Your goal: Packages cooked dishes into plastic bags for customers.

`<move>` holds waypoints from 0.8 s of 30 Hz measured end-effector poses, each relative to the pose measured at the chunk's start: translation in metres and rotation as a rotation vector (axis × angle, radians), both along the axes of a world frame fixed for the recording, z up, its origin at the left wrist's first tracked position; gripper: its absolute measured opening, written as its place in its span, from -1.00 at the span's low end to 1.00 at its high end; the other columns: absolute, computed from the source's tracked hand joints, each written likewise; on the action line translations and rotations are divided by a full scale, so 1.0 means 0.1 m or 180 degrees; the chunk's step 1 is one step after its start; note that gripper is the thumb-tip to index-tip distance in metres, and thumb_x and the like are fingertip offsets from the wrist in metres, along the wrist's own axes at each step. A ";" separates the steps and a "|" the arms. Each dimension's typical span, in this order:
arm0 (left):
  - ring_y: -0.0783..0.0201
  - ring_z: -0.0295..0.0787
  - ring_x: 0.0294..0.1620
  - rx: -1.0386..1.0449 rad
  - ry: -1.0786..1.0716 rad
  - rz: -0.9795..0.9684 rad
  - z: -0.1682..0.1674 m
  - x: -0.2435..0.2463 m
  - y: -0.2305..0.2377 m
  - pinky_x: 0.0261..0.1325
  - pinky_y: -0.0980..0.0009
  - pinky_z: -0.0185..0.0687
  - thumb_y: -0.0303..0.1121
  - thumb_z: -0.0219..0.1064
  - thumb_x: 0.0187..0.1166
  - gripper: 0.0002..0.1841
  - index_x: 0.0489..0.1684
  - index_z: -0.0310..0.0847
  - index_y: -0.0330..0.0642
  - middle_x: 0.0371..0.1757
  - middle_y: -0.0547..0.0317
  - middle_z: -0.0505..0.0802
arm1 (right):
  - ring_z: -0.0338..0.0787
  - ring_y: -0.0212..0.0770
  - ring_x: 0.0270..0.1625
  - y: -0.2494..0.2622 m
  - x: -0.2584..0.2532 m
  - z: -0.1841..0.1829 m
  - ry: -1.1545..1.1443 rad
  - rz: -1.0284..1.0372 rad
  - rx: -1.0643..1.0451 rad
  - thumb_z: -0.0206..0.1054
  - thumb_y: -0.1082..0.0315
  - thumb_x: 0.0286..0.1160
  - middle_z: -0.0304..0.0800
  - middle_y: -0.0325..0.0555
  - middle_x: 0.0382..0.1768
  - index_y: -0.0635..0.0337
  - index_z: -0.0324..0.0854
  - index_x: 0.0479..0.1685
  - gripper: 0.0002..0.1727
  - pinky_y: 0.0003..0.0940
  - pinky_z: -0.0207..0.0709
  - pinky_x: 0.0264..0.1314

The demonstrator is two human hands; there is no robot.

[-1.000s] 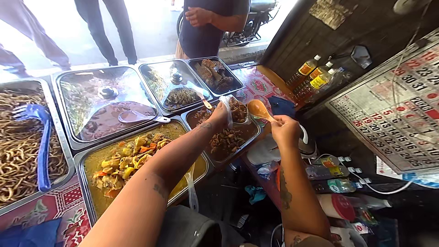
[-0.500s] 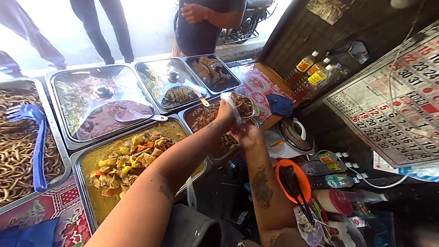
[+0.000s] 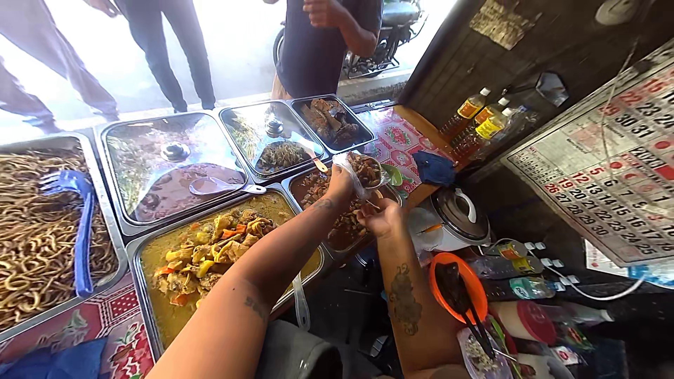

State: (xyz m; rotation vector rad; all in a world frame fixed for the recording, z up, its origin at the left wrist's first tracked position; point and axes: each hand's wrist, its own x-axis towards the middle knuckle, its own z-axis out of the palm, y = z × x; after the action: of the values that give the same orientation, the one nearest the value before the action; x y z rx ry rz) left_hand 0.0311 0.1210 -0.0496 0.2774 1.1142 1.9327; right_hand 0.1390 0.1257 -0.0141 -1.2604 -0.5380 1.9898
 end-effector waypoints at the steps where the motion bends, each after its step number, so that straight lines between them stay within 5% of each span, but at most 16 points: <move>1: 0.08 0.73 0.16 -0.0008 0.0017 0.0021 0.01 0.01 0.01 0.12 0.03 0.71 -0.13 -0.12 0.91 -0.52 0.77 -0.03 0.14 0.32 -0.08 0.68 | 0.65 -0.10 -0.08 -0.01 -0.03 -0.03 0.0244 -0.0047 -0.0076 -0.05 0.24 0.78 0.53 0.06 0.01 0.20 0.32 0.31 -0.69 -0.19 0.64 -0.05; 4: 0.10 0.71 0.21 0.0003 0.0151 0.0003 0.00 0.02 0.04 0.18 0.05 0.68 -0.12 -0.13 0.92 -0.53 0.75 -0.03 0.09 0.33 -0.07 0.67 | 0.65 -0.12 -0.20 0.02 -0.12 -0.06 0.0572 -0.0415 0.0109 0.01 0.43 0.66 0.54 0.04 -0.13 0.22 0.36 0.14 -0.80 -0.24 0.66 -0.16; 6: 0.05 0.76 0.03 -0.0175 0.0152 -0.0084 0.02 0.00 0.04 -0.02 0.05 0.74 -0.08 -0.10 0.91 -0.51 0.77 -0.04 0.17 0.21 -0.11 0.71 | 0.63 -0.14 -0.23 0.09 -0.09 -0.05 0.0618 -0.0598 0.0351 0.04 0.53 0.57 0.53 0.03 -0.16 0.24 0.37 0.12 -0.79 -0.24 0.64 -0.19; 8: -0.02 0.79 -0.20 -0.0388 0.0195 -0.0169 0.03 -0.03 0.01 -0.30 0.06 0.75 -0.03 -0.07 0.89 -0.53 0.72 0.02 0.23 0.00 -0.17 0.74 | 0.63 -0.13 -0.18 0.17 -0.06 0.01 0.0583 -0.0803 0.0638 0.07 0.61 0.53 0.52 0.05 -0.12 0.28 0.37 0.16 -0.74 -0.23 0.66 -0.11; 11: -0.08 0.81 -0.08 -0.0415 0.0498 -0.0390 0.00 -0.10 -0.04 -0.20 -0.05 0.79 -0.06 -0.06 0.90 -0.55 0.72 0.10 0.22 0.12 -0.20 0.74 | 0.66 -0.13 -0.05 0.32 0.00 0.03 0.0694 -0.0931 0.1170 0.10 0.73 0.47 0.50 0.06 0.04 0.25 0.26 0.37 -0.53 -0.21 0.69 0.03; 13: -0.05 0.80 -0.11 -0.0421 0.0703 -0.0476 -0.04 -0.13 -0.07 -0.23 -0.01 0.77 -0.04 -0.09 0.90 -0.57 0.69 0.13 0.22 0.07 -0.16 0.74 | 0.73 -0.21 -0.14 0.43 0.08 0.00 0.0504 -0.0632 0.1680 0.15 0.67 0.59 0.53 -0.03 -0.04 0.17 0.20 0.37 -0.55 -0.26 0.74 0.00; 15: -0.05 0.81 -0.19 -0.0433 0.0716 -0.0517 -0.03 -0.14 -0.11 -0.31 0.03 0.78 -0.05 -0.11 0.91 -0.57 0.71 0.08 0.23 0.00 -0.17 0.75 | 0.80 -0.24 -0.14 0.55 0.23 -0.07 -0.0562 -0.0164 0.2410 0.18 0.51 0.73 0.60 -0.01 -0.06 0.29 0.25 0.39 -0.65 -0.31 0.77 0.01; 16: -0.03 0.81 -0.22 -0.0458 0.0705 -0.0543 -0.02 -0.15 -0.14 -0.34 0.07 0.76 -0.07 -0.13 0.92 -0.57 0.71 0.04 0.24 -0.01 -0.16 0.75 | 0.81 -0.17 0.01 0.61 0.35 -0.12 -0.1557 0.0259 0.2848 0.20 0.44 0.76 0.62 0.12 0.07 0.43 0.30 0.43 -0.61 -0.28 0.74 0.14; 18: -0.07 0.80 -0.12 -0.0489 0.0713 -0.0627 -0.02 -0.21 -0.21 -0.28 0.02 0.77 -0.05 -0.19 0.92 -0.52 0.79 -0.06 0.30 0.13 -0.20 0.73 | 0.58 0.27 0.49 0.70 0.56 -0.15 -0.3463 0.1667 0.3214 0.27 0.25 0.71 0.52 0.47 0.43 0.49 0.44 0.48 -0.47 0.14 0.43 0.56; 19: -0.05 0.81 -0.13 -0.0508 0.0784 -0.0637 0.00 -0.24 -0.24 -0.31 0.03 0.77 -0.05 -0.21 0.92 -0.52 0.79 -0.09 0.29 0.13 -0.18 0.72 | 0.47 0.41 0.58 0.71 0.61 -0.15 -0.4028 0.2355 0.3033 0.30 0.15 0.69 0.44 0.53 0.50 0.41 0.44 0.53 -0.41 0.31 0.33 0.59; 21: -0.04 0.79 -0.10 -0.0543 0.0857 -0.0741 0.01 -0.30 -0.30 -0.27 0.03 0.76 -0.03 -0.24 0.92 -0.52 0.80 -0.14 0.32 0.16 -0.16 0.70 | 0.56 0.35 0.53 0.66 0.63 -0.18 -0.4419 0.3096 0.2603 0.30 0.12 0.72 0.54 0.45 0.46 0.32 0.37 0.59 -0.40 0.26 0.39 0.54; 24: -0.05 0.82 -0.13 -0.0567 0.0871 -0.0792 0.03 -0.39 -0.33 -0.27 0.03 0.79 0.05 -0.26 0.91 -0.50 0.80 -0.13 0.36 0.12 -0.16 0.73 | 0.70 0.24 0.39 0.67 0.65 -0.21 -0.4160 0.3026 0.2598 0.23 0.32 0.77 0.63 0.39 0.36 0.38 0.38 0.53 -0.54 0.14 0.50 0.46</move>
State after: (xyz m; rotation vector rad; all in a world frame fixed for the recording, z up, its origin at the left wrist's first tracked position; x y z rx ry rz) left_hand -0.0078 0.0882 -0.0470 0.5673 1.3518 1.5970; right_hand 0.2038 0.1925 -0.0351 -1.7024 -2.6010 0.8769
